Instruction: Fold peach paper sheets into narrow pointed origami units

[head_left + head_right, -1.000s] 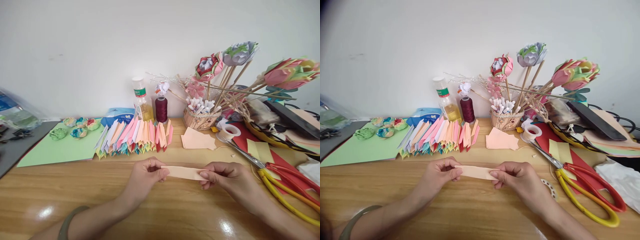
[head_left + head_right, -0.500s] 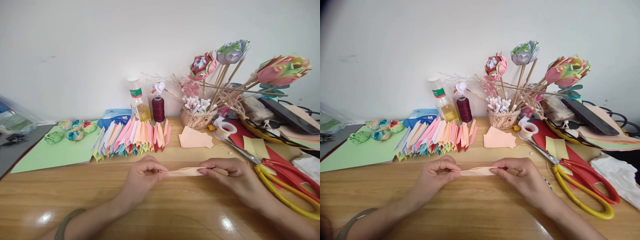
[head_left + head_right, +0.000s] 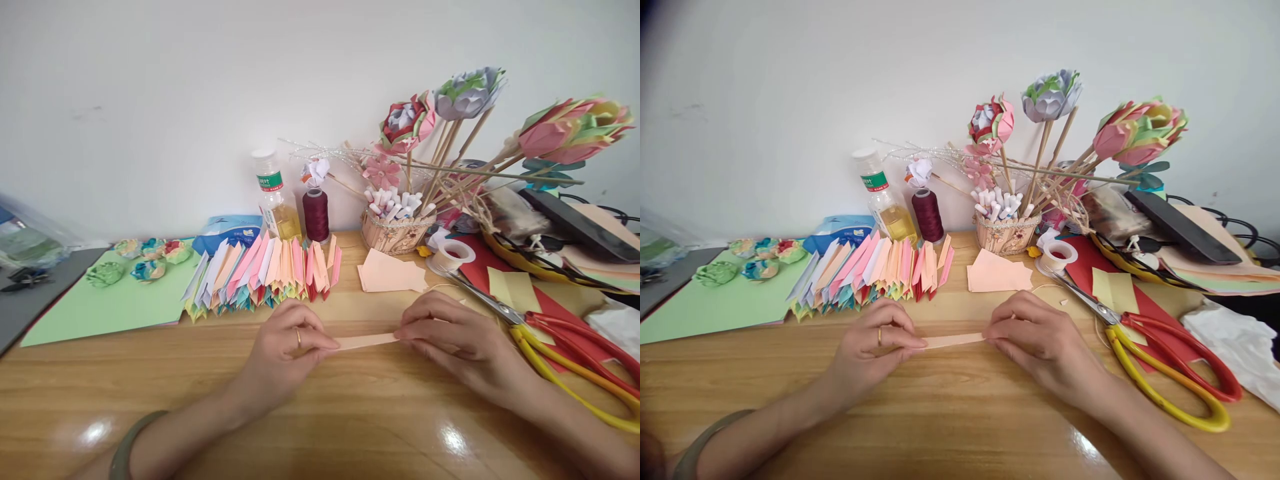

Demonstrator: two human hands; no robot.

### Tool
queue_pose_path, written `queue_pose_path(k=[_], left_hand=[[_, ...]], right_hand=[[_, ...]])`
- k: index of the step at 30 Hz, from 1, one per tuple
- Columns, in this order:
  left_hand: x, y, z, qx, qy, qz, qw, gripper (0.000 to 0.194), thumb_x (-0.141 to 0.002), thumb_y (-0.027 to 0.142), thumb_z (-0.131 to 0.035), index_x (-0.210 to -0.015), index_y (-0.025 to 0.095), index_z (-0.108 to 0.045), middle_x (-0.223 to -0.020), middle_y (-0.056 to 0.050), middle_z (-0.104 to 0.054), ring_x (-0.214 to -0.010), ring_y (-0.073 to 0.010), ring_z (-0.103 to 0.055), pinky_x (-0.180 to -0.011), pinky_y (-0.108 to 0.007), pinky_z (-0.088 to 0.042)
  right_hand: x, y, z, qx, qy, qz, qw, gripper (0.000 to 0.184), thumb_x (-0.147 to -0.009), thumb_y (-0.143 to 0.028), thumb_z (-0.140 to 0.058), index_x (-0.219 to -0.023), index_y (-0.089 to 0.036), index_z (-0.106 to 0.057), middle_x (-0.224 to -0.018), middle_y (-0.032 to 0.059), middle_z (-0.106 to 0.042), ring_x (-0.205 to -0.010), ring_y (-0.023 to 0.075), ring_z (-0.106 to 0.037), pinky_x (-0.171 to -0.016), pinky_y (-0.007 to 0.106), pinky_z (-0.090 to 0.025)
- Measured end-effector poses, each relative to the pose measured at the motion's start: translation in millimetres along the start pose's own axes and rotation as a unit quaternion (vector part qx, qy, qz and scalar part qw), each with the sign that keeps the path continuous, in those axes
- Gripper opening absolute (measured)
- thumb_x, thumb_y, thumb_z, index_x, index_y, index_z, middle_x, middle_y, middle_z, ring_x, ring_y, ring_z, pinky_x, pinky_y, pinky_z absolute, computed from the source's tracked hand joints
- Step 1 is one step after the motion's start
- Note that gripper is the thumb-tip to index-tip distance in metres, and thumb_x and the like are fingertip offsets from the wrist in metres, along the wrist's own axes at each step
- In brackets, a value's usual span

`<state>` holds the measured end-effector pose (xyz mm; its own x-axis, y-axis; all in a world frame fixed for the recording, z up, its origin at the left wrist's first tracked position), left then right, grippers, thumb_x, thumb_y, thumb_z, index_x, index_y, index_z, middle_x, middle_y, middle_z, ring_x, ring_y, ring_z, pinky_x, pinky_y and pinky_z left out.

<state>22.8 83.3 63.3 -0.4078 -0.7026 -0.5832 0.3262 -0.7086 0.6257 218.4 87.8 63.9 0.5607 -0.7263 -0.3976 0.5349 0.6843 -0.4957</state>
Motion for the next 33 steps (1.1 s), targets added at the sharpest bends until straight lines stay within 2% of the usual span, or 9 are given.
queue_pose_path(k=[3,5,8,12,15,20,24,27,33], left_hand=[[6.7,12.1,-12.1,-0.136,-0.047,-0.125,0.982,0.018,-0.088,0.01,-0.053,-0.085,0.019,-0.069,-0.072,-0.002,-0.063,-0.075,-0.0158,-0.051,-0.065,-0.027,-0.042],[13.5,12.1,-23.3,-0.201,-0.076,-0.162,0.963,0.017,-0.089,0.009,-0.053,-0.079,0.017,-0.065,-0.068,-0.001,-0.062,-0.073,-0.015,-0.05,-0.065,-0.026,-0.04],[20.8,7.9,-34.9,-0.243,-0.109,-0.171,0.949,0.022,-0.09,0.012,-0.051,-0.071,0.015,-0.059,-0.063,0.0,-0.057,-0.069,-0.0139,-0.051,-0.065,-0.026,-0.039],[22.8,5.6,-42.4,-0.27,-0.209,-0.158,0.927,0.017,-0.092,0.013,-0.047,-0.082,0.014,-0.06,-0.073,-0.003,-0.058,-0.077,-0.0173,-0.05,-0.069,-0.03,-0.039],[18.0,8.4,-39.8,-0.248,-0.269,-0.139,0.92,0.022,-0.092,0.013,-0.04,-0.087,0.013,-0.062,-0.078,-0.005,-0.059,-0.078,-0.0189,-0.049,-0.07,-0.032,-0.039],[7.5,13.1,-38.9,-0.223,-0.267,-0.161,0.924,0.028,-0.092,0.014,-0.035,-0.089,0.012,-0.063,-0.074,-0.004,-0.06,-0.075,-0.0179,-0.05,-0.068,-0.032,-0.036],[4.3,17.6,-50.1,-0.279,-0.23,-0.25,0.898,0.022,-0.095,0.012,-0.041,-0.109,0.011,-0.058,-0.07,0.0,-0.059,-0.071,-0.0148,-0.05,-0.062,-0.029,-0.033],[2.9,21.6,-58.8,-0.298,-0.207,-0.292,0.885,0.018,-0.095,0.011,-0.045,-0.106,0.012,-0.059,-0.066,0.002,-0.058,-0.065,-0.0127,-0.049,-0.058,-0.028,-0.03],[7.6,17.9,-67.3,-0.31,-0.215,-0.28,0.883,0.02,-0.096,0.011,-0.042,-0.105,0.008,-0.059,-0.075,-0.002,-0.062,-0.07,-0.0143,-0.051,-0.058,-0.029,-0.032]], right_hand=[[1.9,-4.5,-9.3,0.111,-0.046,0.089,0.989,0.028,-0.095,-0.02,-0.038,-0.092,-0.021,-0.066,-0.083,0.0057,-0.063,-0.075,0.0158,-0.057,-0.062,0.029,-0.045],[4.3,-8.0,-17.3,0.157,-0.08,0.134,0.975,0.03,-0.097,-0.018,-0.034,-0.095,-0.017,-0.064,-0.084,0.0064,-0.064,-0.077,0.0169,-0.056,-0.063,0.03,-0.045],[7.3,-10.8,-23.5,0.192,-0.097,0.161,0.963,0.032,-0.098,-0.017,-0.03,-0.098,-0.013,-0.062,-0.085,0.0073,-0.064,-0.079,0.0183,-0.055,-0.065,0.031,-0.046],[9.9,-6.8,-27.6,0.184,-0.122,0.143,0.965,0.036,-0.098,-0.018,-0.026,-0.1,-0.011,-0.061,-0.089,0.0091,-0.063,-0.082,0.0197,-0.054,-0.068,0.033,-0.047],[10.7,-3.1,-27.7,0.159,-0.142,0.122,0.969,0.033,-0.097,-0.017,-0.028,-0.103,-0.011,-0.061,-0.093,0.0101,-0.063,-0.085,0.0207,-0.054,-0.072,0.035,-0.047],[9.0,-0.7,-25.0,0.125,-0.167,0.078,0.975,0.034,-0.094,-0.011,-0.03,-0.107,-0.015,-0.061,-0.097,0.0097,-0.063,-0.087,0.0204,-0.055,-0.076,0.036,-0.047],[9.0,-1.7,-25.8,0.119,-0.179,0.067,0.974,0.033,-0.094,-0.013,-0.031,-0.104,-0.014,-0.062,-0.094,0.0099,-0.064,-0.087,0.0214,-0.056,-0.075,0.036,-0.047],[10.1,-0.7,-26.6,0.117,-0.175,0.058,0.976,0.034,-0.096,-0.016,-0.029,-0.102,-0.015,-0.063,-0.093,0.0096,-0.064,-0.085,0.0211,-0.055,-0.074,0.035,-0.046],[11.0,0.6,-26.5,0.126,-0.174,0.052,0.975,0.037,-0.098,-0.023,-0.028,-0.095,-0.015,-0.064,-0.089,0.0083,-0.063,-0.084,0.0202,-0.055,-0.072,0.034,-0.045]])
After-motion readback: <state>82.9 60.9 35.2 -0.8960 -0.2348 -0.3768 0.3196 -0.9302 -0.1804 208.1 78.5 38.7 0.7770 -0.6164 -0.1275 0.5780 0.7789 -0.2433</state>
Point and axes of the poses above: each hand's wrist, its own x-axis away from the middle knuckle, its own z-axis out of the back of the hand, y = z × x, the point moved 7 cm from there along -x, towards the middle knuckle
